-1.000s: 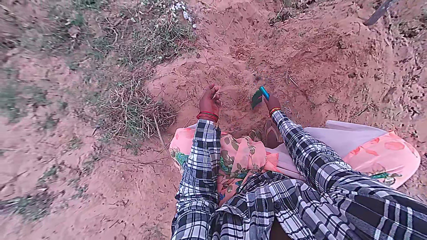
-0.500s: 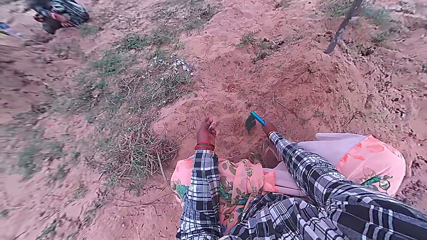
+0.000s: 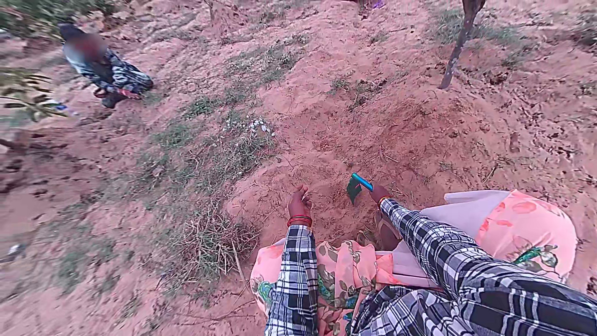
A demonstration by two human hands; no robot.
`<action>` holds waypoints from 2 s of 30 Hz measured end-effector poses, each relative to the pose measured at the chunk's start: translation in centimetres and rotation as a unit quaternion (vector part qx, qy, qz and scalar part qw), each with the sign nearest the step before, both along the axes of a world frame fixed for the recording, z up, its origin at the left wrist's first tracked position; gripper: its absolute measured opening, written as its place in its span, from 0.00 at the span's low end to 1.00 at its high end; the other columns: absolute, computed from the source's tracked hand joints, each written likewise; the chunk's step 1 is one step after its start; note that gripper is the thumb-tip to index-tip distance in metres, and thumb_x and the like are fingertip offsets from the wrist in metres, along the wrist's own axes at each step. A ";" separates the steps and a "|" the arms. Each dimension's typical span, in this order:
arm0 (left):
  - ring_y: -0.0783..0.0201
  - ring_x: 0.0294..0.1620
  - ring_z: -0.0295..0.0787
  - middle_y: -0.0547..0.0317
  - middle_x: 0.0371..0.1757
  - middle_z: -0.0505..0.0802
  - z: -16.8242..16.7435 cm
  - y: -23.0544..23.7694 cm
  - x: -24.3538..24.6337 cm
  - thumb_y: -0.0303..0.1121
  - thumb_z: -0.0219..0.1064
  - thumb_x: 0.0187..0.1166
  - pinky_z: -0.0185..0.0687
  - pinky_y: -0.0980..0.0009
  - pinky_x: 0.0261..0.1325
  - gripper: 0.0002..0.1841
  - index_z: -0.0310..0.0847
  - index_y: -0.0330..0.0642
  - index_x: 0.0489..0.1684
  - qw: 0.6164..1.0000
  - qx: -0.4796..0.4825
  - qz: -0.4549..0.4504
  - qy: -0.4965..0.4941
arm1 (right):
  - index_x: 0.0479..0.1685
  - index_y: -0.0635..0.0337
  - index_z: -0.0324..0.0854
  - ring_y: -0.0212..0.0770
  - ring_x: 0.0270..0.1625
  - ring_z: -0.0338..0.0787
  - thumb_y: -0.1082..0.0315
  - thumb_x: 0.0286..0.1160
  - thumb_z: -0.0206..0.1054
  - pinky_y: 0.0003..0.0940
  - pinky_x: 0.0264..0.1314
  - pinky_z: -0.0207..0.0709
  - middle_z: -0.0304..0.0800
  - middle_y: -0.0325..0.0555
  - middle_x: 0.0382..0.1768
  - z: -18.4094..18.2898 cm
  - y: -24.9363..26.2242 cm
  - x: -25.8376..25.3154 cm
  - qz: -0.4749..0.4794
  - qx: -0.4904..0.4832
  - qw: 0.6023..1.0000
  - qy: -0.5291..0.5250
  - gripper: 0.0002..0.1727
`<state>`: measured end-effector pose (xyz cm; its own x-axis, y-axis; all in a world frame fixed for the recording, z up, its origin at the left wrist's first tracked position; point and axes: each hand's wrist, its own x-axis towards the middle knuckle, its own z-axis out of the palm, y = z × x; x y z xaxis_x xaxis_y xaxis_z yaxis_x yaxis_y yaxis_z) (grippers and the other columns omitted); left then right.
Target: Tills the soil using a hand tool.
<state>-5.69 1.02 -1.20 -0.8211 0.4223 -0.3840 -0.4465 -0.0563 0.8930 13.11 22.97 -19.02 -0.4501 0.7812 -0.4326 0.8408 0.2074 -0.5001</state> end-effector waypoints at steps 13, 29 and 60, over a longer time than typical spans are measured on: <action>0.61 0.47 0.87 0.48 0.63 0.90 -3.6 4.4 1.0 0.33 0.53 0.94 0.80 0.65 0.51 0.19 0.75 0.41 0.78 0.918 -0.199 -0.318 0.125 | 0.83 0.56 0.68 0.63 0.68 0.89 0.60 0.86 0.61 0.65 0.69 0.79 0.89 0.63 0.66 -0.3 -0.1 0.1 0.000 0.007 1.000 0.003 0.27; 0.39 0.75 0.83 0.33 0.77 0.83 -6.0 4.7 3.7 0.42 0.60 0.91 0.72 0.43 0.81 0.30 0.62 0.42 0.90 0.610 -0.390 -0.629 0.283 | 0.80 0.57 0.70 0.63 0.68 0.89 0.62 0.85 0.62 0.65 0.69 0.80 0.88 0.63 0.66 -0.1 -0.3 0.2 0.008 0.008 1.000 0.007 0.26; 0.38 0.75 0.83 0.32 0.77 0.82 -6.3 4.7 3.9 0.42 0.62 0.90 0.72 0.41 0.81 0.31 0.63 0.41 0.90 0.599 -0.394 -0.635 0.288 | 0.82 0.56 0.69 0.62 0.69 0.89 0.62 0.86 0.62 0.64 0.69 0.79 0.88 0.62 0.67 0.1 -0.6 0.3 0.004 0.011 1.000 0.005 0.27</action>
